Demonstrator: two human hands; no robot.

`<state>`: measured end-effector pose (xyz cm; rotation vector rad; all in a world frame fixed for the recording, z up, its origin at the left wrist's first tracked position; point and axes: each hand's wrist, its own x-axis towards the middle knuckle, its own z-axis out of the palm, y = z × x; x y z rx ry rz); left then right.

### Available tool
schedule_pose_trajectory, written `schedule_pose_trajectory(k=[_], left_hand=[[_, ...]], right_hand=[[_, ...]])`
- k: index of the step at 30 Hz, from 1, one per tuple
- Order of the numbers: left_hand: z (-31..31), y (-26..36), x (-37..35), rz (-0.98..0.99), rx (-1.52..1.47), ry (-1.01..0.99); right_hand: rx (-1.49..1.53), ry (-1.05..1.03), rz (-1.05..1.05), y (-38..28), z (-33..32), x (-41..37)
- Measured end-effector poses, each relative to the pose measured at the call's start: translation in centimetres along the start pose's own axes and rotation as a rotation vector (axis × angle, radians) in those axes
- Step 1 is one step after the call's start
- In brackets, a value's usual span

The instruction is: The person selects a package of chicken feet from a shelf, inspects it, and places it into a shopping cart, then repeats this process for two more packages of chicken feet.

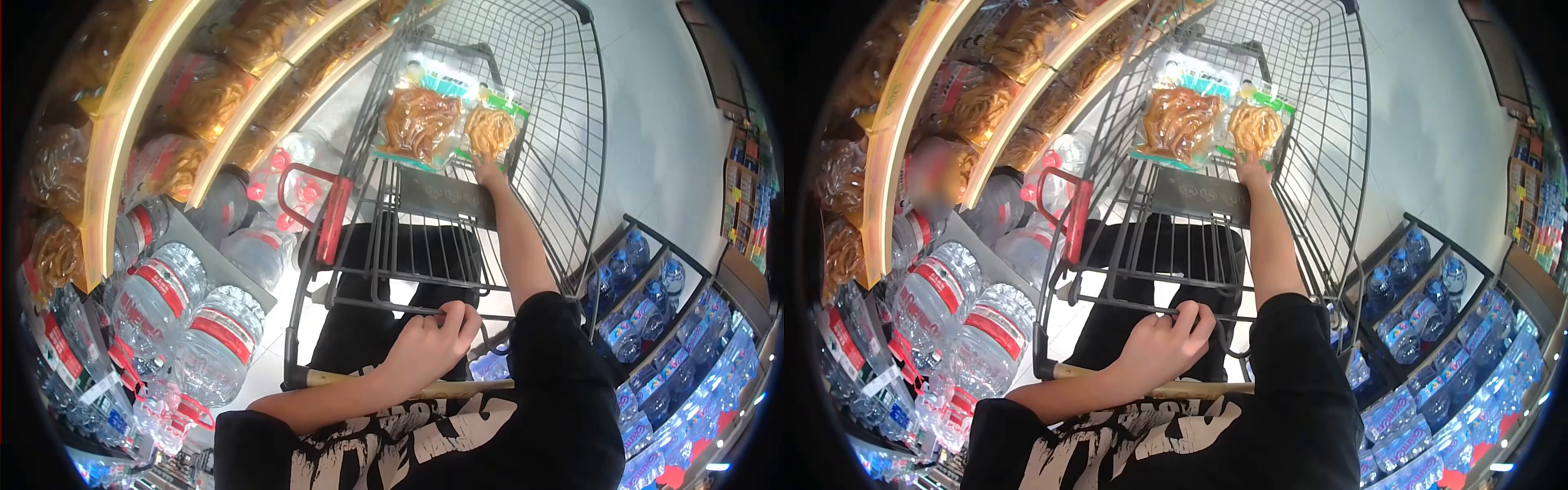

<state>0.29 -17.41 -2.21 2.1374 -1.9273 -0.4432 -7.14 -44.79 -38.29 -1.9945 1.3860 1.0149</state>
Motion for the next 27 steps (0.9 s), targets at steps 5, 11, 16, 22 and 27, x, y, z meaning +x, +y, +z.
schedule_pose_trajectory(k=[5, 11, 16, 22, 27], left_hand=[[0.3, 0.0, 0.2, 0.013, -0.027, 0.031], [1.5, 0.1, 0.5, -0.004, -0.153, 0.119], [2.1, -0.3, 1.2, -0.041, -0.260, 0.185], [2.8, -0.9, 2.6, -0.057, -0.352, 0.162], [2.1, -0.5, 3.4, -0.058, -0.574, 0.235]], right_hand=[[0.009, 0.163, -0.138, 0.8, -2.1, -0.3], [0.222, 0.298, -0.510, -1.7, -9.6, -4.5], [0.240, 0.322, -0.806, -4.6, -14.3, -14.6], [0.151, 0.469, -1.089, -5.8, -14.6, -31.5], [0.466, 0.626, -1.038, -4.4, -10.3, -42.4]])
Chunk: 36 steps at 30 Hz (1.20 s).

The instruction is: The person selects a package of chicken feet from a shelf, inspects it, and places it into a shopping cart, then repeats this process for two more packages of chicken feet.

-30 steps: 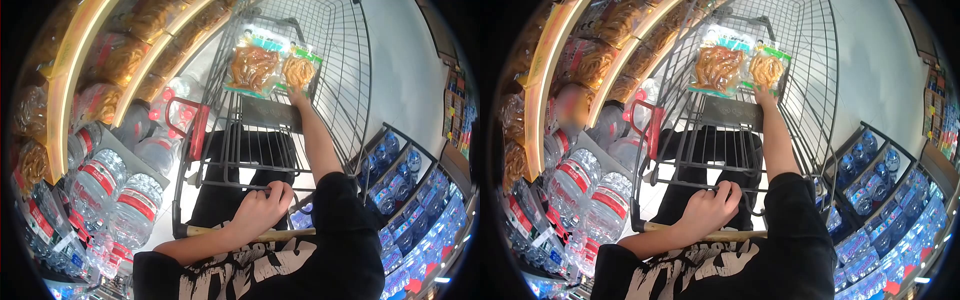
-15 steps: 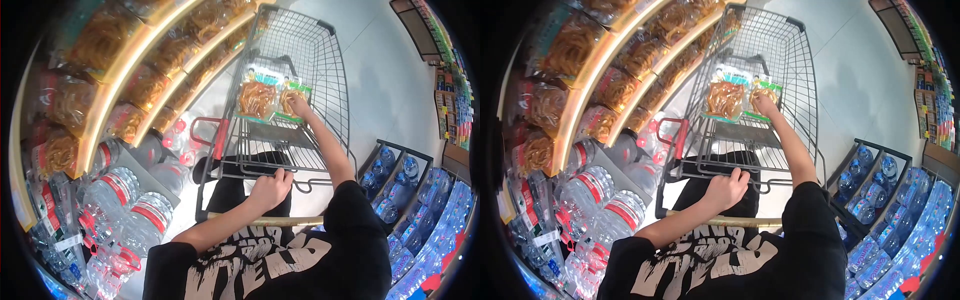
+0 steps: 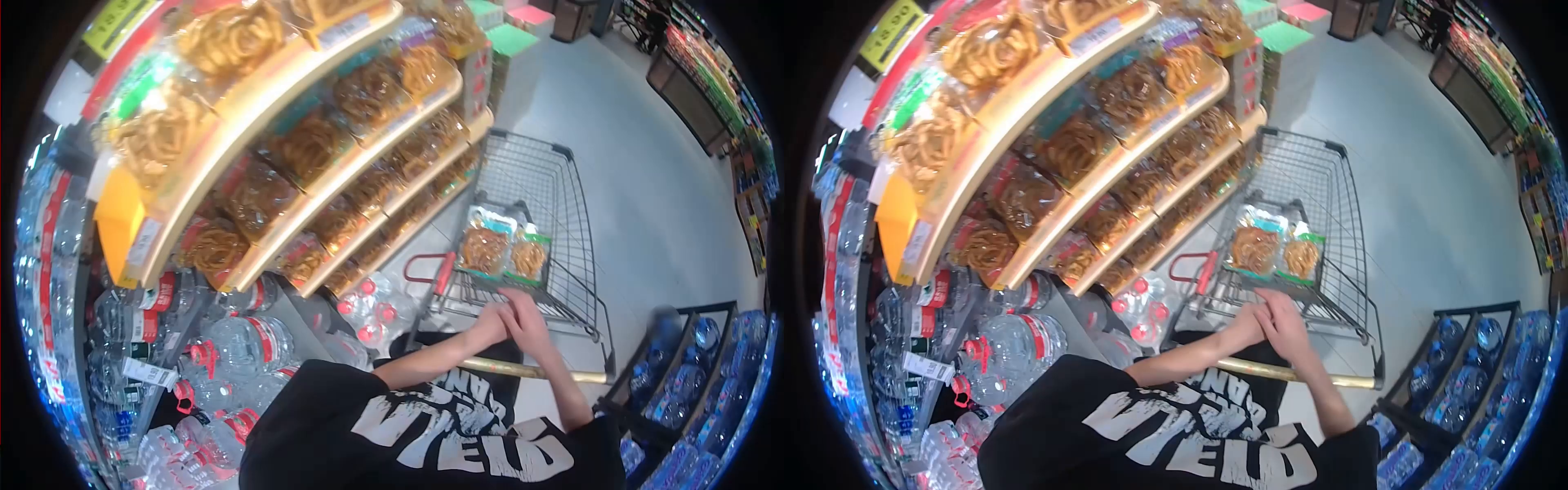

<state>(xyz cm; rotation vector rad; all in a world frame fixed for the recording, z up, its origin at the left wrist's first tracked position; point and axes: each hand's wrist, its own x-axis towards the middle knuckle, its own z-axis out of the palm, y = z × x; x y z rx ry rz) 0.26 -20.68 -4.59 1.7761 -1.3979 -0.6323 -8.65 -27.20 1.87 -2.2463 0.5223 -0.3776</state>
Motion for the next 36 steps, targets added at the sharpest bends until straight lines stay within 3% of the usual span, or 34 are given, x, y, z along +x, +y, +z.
schedule_pose_trajectory(k=[1, 2, 3, 4, 5, 7, 9, 11, 15, 16, 17, 18, 21, 26, 28, 30, 34, 36], left_hand=[[0.4, -1.0, 0.3, -0.012, 0.015, -0.092], [1.4, -2.2, 0.5, 0.031, -0.005, -0.082], [1.9, -3.2, 1.0, 0.072, -0.031, -0.071], [0.8, -1.6, 1.9, -0.048, 0.090, -0.207], [-0.1, -1.2, 2.5, -0.046, 0.088, -0.174], [-1.2, -0.7, 2.3, 0.022, -0.214, 0.064], [-2.4, -2.5, 3.5, -0.058, -0.343, 0.075], [-7.1, -2.0, 3.1, -0.012, -0.387, 0.409], [-21.1, -1.9, -0.3, -0.078, -0.149, 0.767], [-24.9, -1.7, -1.6, -0.128, -0.050, 0.835], [-28.5, -0.9, -2.7, 0.014, 0.011, 0.967], [-31.7, -1.3, -4.0, -0.046, 0.129, 1.062], [-42.4, 0.7, -7.5, 0.135, 0.508, 1.317], [-57.2, 1.1, -10.6, 0.080, 0.886, 1.578], [-60.9, -0.8, -11.0, 0.018, 1.053, 1.611], [-62.1, -1.0, -10.6, -0.310, 0.766, 1.530], [-61.7, -2.5, -9.7, -0.275, 0.542, 1.500], [-61.2, -2.2, -9.4, -0.344, 0.681, 1.420]], right_hand=[[-0.069, 0.088, 0.049, -0.6, 0.4, -1.2], [-0.071, 0.098, 0.013, -0.9, 1.6, -2.3], [-0.084, 0.237, 0.072, -1.1, 3.0, -3.4], [-0.094, 0.371, 0.135, -1.2, 3.5, -3.4], [-0.104, 0.362, 0.105, -1.1, 3.6, -2.8], [-0.100, 0.434, 0.248, -1.6, 3.9, -2.5], [-0.049, 0.419, 0.236, -0.4, 3.7, -2.2], [-0.137, 0.225, 0.194, 0.2, 3.6, -2.2], [-0.214, 0.082, 0.062, 0.5, 4.2, -1.5], [-0.201, 0.067, 0.052, 0.7, 4.4, -1.7], [-0.198, 0.065, 0.084, 0.9, 4.6, -1.7], [-0.196, 0.066, 0.111, 1.2, 4.8, -1.4], [-0.167, 0.090, 0.125, 1.6, 5.1, -0.7], [-0.175, 0.095, 0.113, 1.9, 5.0, -0.6], [-0.183, 0.097, 0.114, 2.0, 4.9, -0.8], [-0.226, 0.098, 0.162, 2.1, 4.9, -0.8], [-0.240, 0.133, 0.177, 1.9, 4.6, -1.2], [-0.289, 0.162, 0.155, 1.7, 4.6, -1.2]])
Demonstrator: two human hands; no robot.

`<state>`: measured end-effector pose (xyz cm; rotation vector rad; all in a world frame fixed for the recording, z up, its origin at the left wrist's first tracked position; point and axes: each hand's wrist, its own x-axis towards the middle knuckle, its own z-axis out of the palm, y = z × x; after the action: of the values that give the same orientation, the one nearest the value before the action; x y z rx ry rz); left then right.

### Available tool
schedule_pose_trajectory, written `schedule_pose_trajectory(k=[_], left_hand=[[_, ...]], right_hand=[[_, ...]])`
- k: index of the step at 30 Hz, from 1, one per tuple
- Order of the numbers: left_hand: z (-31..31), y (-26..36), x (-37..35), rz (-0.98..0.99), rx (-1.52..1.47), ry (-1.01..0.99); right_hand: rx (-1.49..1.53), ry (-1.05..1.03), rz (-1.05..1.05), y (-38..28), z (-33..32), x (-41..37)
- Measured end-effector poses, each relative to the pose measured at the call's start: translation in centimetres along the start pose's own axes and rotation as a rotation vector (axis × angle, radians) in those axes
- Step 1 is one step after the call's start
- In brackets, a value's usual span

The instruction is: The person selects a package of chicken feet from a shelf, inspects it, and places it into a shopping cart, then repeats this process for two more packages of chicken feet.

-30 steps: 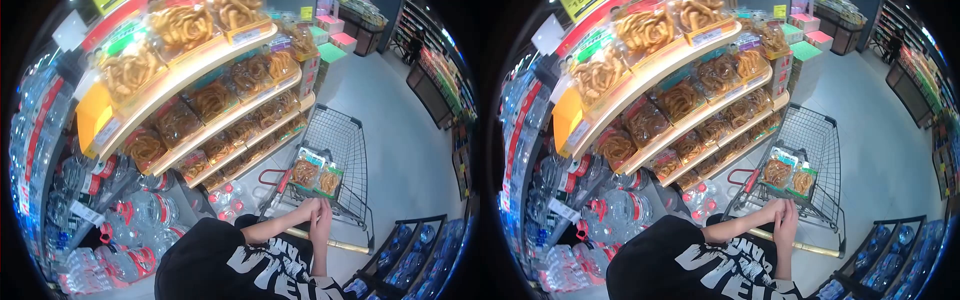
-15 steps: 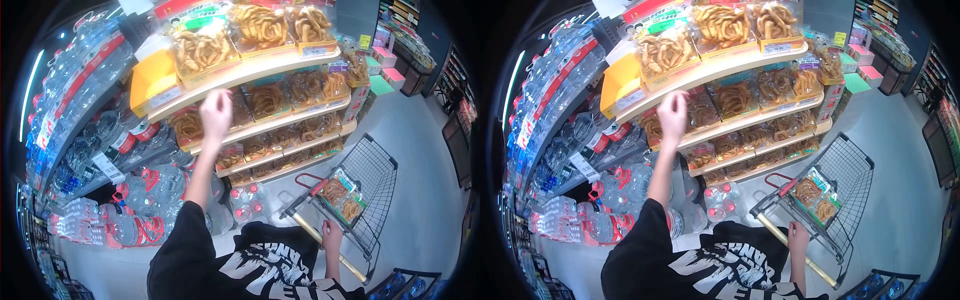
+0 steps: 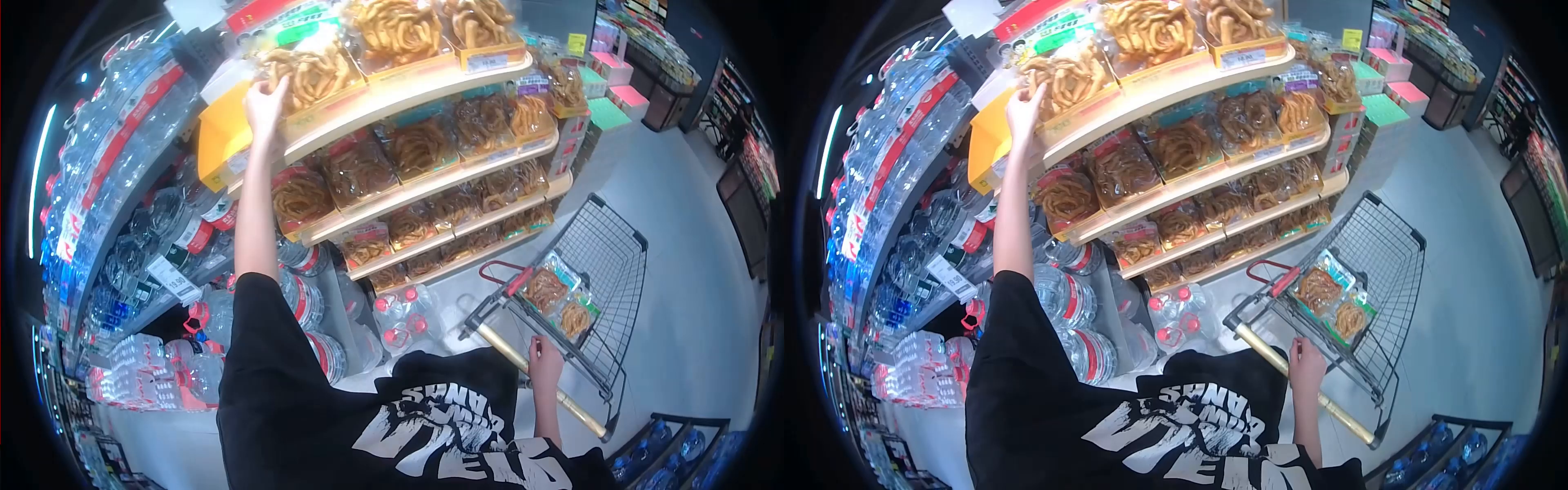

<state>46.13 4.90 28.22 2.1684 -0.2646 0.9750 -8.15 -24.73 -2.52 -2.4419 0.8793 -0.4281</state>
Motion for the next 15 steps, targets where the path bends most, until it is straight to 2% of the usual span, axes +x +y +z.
schedule_pose_trajectory(k=[8, 9, 11, 13, 15], left_hand=[[1.2, -2.8, 1.8, 0.013, 0.016, -0.037], [1.7, -4.5, 2.8, 0.026, 0.006, -0.052], [3.4, -7.4, 4.4, 0.063, -0.188, 0.090], [1.7, -4.0, 2.2, 0.037, -0.161, 0.209], [1.5, -3.2, 1.9, 0.045, -0.220, 0.361]], right_hand=[[-0.035, -0.007, 0.048, -0.3, -0.6, -0.3], [-0.052, 0.003, 0.034, -0.2, -0.7, -0.3], [-0.079, 0.019, 0.014, -0.1, -0.5, -0.4], [-0.065, 0.023, 0.055, 0.1, -0.2, -0.8], [-0.083, 0.061, -0.013, 0.5, 0.0, -1.1]])
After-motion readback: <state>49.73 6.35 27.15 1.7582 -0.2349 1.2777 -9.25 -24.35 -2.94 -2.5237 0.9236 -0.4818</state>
